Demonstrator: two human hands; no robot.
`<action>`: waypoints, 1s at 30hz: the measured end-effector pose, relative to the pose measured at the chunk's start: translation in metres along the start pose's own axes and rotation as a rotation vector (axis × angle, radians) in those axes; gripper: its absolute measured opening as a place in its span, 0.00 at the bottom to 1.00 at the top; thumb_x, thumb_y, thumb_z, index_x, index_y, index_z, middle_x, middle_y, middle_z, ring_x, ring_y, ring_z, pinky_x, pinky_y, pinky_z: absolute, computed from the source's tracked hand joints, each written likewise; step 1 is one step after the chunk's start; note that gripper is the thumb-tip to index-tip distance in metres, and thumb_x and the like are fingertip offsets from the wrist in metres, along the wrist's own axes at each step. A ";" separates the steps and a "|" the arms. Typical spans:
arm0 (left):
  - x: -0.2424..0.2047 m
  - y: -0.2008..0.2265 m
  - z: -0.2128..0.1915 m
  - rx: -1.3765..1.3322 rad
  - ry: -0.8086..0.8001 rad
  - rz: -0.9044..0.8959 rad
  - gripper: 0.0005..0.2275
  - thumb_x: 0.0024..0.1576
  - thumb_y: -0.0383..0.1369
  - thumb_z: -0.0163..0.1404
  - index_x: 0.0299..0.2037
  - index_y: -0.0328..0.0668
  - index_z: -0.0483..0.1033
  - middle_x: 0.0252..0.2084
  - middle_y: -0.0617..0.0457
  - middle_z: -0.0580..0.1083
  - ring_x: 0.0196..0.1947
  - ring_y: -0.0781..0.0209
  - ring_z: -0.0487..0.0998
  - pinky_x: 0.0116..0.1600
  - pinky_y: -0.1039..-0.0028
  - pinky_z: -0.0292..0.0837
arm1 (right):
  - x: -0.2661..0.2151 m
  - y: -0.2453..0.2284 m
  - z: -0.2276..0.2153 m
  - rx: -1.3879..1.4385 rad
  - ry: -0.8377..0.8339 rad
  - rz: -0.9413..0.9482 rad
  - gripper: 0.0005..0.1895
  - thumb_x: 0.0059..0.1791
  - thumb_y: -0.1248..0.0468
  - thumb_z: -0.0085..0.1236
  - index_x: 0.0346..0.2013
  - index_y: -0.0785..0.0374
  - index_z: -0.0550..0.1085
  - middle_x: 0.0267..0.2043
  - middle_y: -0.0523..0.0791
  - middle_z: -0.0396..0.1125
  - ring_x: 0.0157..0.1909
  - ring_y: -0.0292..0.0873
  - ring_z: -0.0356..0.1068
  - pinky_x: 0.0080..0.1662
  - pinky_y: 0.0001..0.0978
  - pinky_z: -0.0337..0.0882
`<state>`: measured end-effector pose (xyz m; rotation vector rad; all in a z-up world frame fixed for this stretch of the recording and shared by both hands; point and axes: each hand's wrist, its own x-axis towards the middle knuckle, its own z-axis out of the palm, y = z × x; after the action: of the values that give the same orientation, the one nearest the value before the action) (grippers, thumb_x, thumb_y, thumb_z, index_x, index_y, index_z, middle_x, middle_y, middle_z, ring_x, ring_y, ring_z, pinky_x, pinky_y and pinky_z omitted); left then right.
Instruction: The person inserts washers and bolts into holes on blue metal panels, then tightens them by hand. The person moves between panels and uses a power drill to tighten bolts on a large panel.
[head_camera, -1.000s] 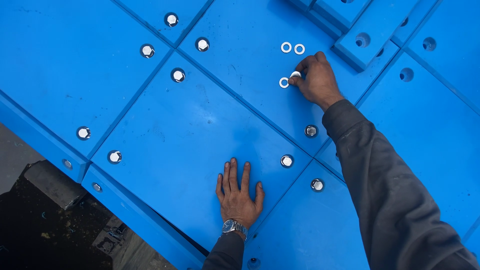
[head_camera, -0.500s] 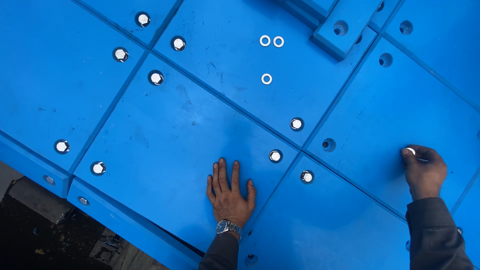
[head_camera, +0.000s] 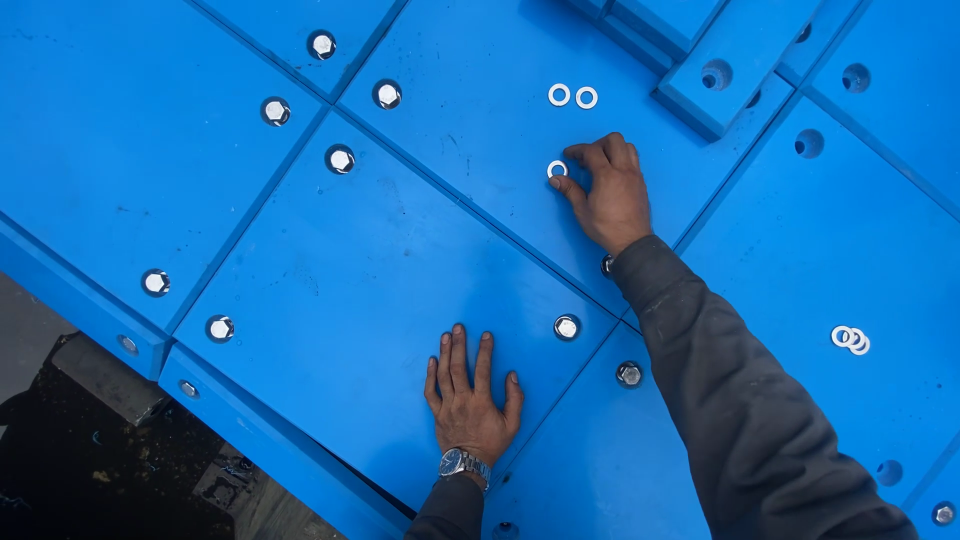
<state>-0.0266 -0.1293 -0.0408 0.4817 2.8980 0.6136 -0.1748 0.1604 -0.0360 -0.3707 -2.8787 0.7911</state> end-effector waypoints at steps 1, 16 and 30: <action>-0.001 0.000 0.000 -0.003 -0.002 0.001 0.27 0.59 0.46 0.45 0.69 0.50 0.66 0.75 0.40 0.55 0.76 0.45 0.51 0.74 0.47 0.42 | 0.012 -0.010 0.008 -0.046 0.032 -0.041 0.20 0.46 0.56 0.71 0.47 0.63 0.79 0.43 0.50 0.67 0.47 0.50 0.65 0.48 0.40 0.71; -0.003 -0.003 0.002 -0.017 -0.019 0.000 0.27 0.58 0.47 0.45 0.69 0.51 0.66 0.75 0.40 0.55 0.76 0.45 0.50 0.74 0.46 0.41 | 0.098 0.039 0.010 -0.157 0.011 0.063 0.17 0.45 0.63 0.72 0.42 0.67 0.75 0.45 0.52 0.66 0.42 0.48 0.69 0.41 0.40 0.76; -0.005 -0.004 0.004 -0.027 -0.003 0.004 0.27 0.59 0.48 0.44 0.69 0.51 0.66 0.75 0.41 0.55 0.76 0.45 0.50 0.74 0.46 0.42 | 0.117 0.023 0.013 -0.046 -0.202 0.184 0.18 0.48 0.58 0.71 0.45 0.66 0.76 0.45 0.50 0.69 0.44 0.46 0.73 0.44 0.35 0.78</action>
<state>-0.0217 -0.1327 -0.0458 0.4850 2.8826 0.6504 -0.2854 0.2044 -0.0516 -0.6013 -3.0887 0.8356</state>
